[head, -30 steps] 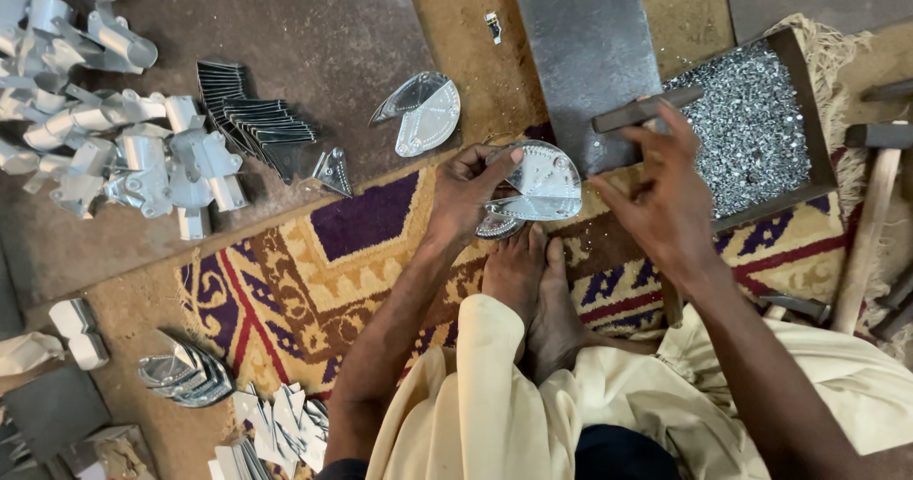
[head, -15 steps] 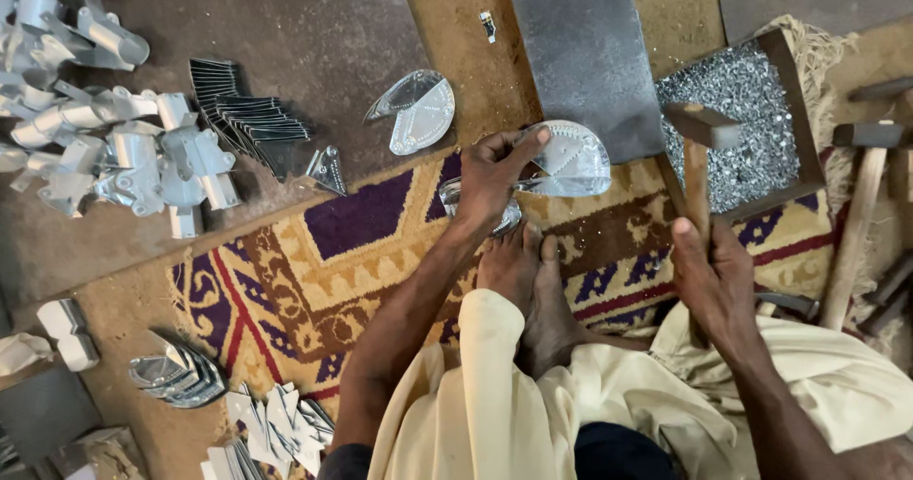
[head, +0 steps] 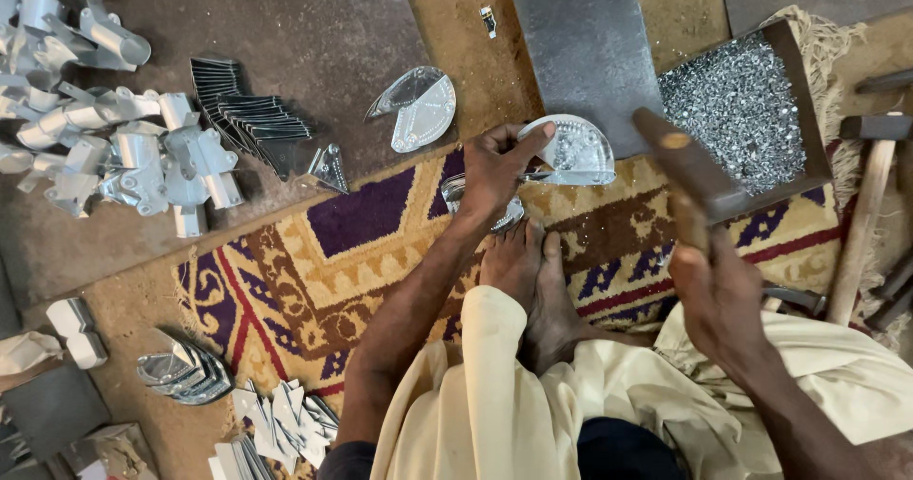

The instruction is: The person sits on the floor and hammers embossed aluminum pieces one at a time on a metal block, repositioning each piece between strikes and setting finished pieces with a pile of completed ones. The person uses a wooden-handled hammer and occasionally reaches into a tray of metal scraps.

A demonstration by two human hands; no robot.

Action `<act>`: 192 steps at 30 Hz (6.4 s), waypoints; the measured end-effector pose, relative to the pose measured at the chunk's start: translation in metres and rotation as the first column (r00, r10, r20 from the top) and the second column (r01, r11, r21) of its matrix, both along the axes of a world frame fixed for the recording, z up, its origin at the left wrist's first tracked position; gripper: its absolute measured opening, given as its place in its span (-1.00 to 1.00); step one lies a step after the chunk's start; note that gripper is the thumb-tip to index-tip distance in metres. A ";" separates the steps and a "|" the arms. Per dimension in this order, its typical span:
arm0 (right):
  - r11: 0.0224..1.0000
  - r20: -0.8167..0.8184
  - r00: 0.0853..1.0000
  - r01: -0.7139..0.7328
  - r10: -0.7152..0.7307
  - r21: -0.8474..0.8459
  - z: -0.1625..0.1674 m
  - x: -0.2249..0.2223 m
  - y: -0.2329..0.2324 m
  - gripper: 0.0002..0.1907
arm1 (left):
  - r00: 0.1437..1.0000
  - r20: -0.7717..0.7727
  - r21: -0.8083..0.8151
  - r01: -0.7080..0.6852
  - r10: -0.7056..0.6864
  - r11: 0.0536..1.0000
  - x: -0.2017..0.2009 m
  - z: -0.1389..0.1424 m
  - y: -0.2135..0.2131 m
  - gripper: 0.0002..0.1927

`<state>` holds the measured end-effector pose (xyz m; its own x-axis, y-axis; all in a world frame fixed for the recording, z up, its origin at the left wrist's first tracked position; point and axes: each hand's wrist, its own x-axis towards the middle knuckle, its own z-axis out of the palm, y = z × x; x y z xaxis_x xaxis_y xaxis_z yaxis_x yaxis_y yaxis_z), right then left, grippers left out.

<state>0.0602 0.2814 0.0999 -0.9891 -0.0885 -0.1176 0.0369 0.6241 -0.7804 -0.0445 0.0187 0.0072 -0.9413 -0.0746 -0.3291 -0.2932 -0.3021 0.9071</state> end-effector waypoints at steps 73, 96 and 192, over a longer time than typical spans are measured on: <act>0.833 -0.153 0.985 0.019 0.079 0.553 -0.089 -0.050 0.088 -0.83 | 0.964 -0.146 -0.854 -0.010 -0.221 0.520 0.136 -0.042 -0.068 0.04; 0.954 -0.292 0.955 0.033 0.058 0.298 -0.102 -0.042 0.102 -0.88 | 0.926 -0.171 -0.930 -0.039 -0.337 0.365 0.131 -0.031 -0.060 -0.15; 0.950 0.245 0.970 0.079 -0.003 -0.302 -0.069 -0.072 0.016 -0.43 | 0.969 -0.169 -0.116 0.163 -0.181 0.980 0.006 0.025 -0.053 -0.69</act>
